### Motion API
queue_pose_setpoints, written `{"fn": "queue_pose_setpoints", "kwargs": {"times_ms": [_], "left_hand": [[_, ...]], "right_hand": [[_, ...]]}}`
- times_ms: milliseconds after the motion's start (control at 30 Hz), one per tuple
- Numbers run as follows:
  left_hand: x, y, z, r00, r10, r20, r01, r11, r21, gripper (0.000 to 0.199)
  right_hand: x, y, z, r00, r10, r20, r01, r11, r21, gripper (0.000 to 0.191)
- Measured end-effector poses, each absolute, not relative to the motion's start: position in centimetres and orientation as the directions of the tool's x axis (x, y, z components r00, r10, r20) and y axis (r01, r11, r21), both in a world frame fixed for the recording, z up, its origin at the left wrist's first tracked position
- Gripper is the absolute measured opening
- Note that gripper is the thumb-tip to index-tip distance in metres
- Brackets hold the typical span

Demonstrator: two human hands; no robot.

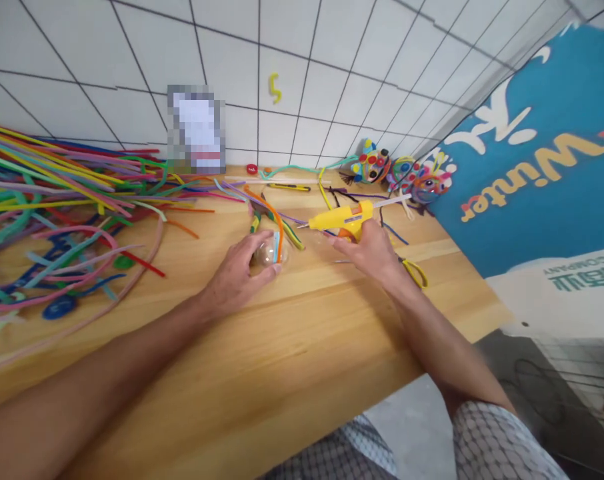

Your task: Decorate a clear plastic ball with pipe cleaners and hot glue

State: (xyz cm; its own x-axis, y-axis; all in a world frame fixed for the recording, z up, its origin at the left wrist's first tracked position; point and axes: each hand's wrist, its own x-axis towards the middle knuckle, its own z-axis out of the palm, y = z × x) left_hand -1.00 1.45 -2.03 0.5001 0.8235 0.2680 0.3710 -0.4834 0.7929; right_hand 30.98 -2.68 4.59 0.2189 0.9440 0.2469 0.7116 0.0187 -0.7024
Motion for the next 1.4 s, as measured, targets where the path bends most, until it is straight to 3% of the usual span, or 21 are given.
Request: {"fn": "queue_pose_setpoints", "kwargs": {"times_ms": [433,567,900,1400], "left_hand": [[-2.3,1.5,-1.8,0.546,0.818,0.183,0.455,-0.472,0.755,0.072],[-2.5,1.5,-1.6,0.548,0.818,0.174,0.476,-0.476,0.739,0.072],[-2.3,1.6,-2.3,0.506,0.816,0.281,0.371,-0.5,0.782,0.07],[-2.2,1.7,-2.2,0.516,0.803,0.298,0.312,-0.501,0.807,0.066]], "right_hand": [[27.3,-3.0,3.6,0.095,0.935,0.34,0.646,0.202,-0.736,0.025],[27.2,-3.0,3.2,0.055,0.926,0.373,0.704,0.228,-0.672,0.021],[27.0,-3.3,2.9,-0.053,0.929,0.366,0.887,0.213,-0.41,0.036],[27.4,-3.0,2.1,-0.109,0.893,0.436,0.876,0.293,-0.382,0.03]]}}
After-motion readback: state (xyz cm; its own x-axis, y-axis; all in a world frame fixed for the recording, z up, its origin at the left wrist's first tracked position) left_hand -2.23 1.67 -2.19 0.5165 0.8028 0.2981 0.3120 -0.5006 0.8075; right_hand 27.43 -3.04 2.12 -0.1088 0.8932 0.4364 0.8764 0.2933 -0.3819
